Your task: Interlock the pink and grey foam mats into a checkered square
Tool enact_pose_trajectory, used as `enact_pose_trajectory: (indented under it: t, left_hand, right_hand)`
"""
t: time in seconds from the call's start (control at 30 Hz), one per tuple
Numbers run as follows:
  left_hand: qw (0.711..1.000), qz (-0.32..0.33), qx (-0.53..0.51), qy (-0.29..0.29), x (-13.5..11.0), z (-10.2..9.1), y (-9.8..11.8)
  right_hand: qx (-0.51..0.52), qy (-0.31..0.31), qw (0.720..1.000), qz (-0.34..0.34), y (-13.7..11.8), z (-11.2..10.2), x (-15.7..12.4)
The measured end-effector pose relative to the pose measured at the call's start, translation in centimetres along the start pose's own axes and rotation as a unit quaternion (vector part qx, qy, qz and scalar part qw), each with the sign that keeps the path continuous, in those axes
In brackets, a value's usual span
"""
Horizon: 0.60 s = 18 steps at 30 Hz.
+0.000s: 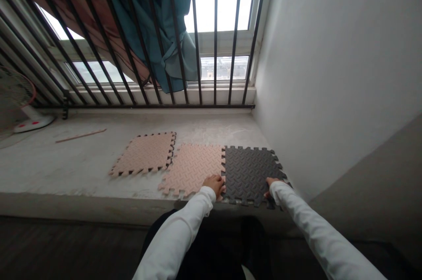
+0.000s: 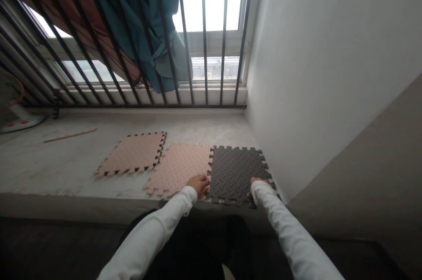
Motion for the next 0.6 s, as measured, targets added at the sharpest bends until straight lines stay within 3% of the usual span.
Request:
enact_pose_trajectory:
  t: [0.33,0.4,0.5,0.6]
  left_hand:
    - [0.999,-0.036,-0.017,-0.011,0.3,1.2,-0.4]
    - [0.997,-0.066,-0.029,-0.022,0.1,1.6,-1.5]
    - [0.977,-0.201,-0.046,-0.057,-1.5,2.0,-6.4]
    - [0.912,-0.390,-0.064,-0.108,-5.5,2.4,-13.7]
  right_hand:
    - [-0.002,0.000,1.000,-0.010,0.3,0.3,0.4]
    - [-0.001,0.000,1.000,-0.015,0.4,0.4,0.3]
    - [-0.002,0.000,1.000,-0.015,0.7,0.6,0.3]
    - [-0.004,0.005,1.000,-0.014,1.0,0.7,0.5]
Point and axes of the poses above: each hand's wrist, its own x-axis towards the middle knuckle, its own z-axis out of the palm, y = z × x, the point moved 10 cm from there along x, towards the middle knuckle, and after that the axes turned 9 degrees about x, right-handed, at the moved point
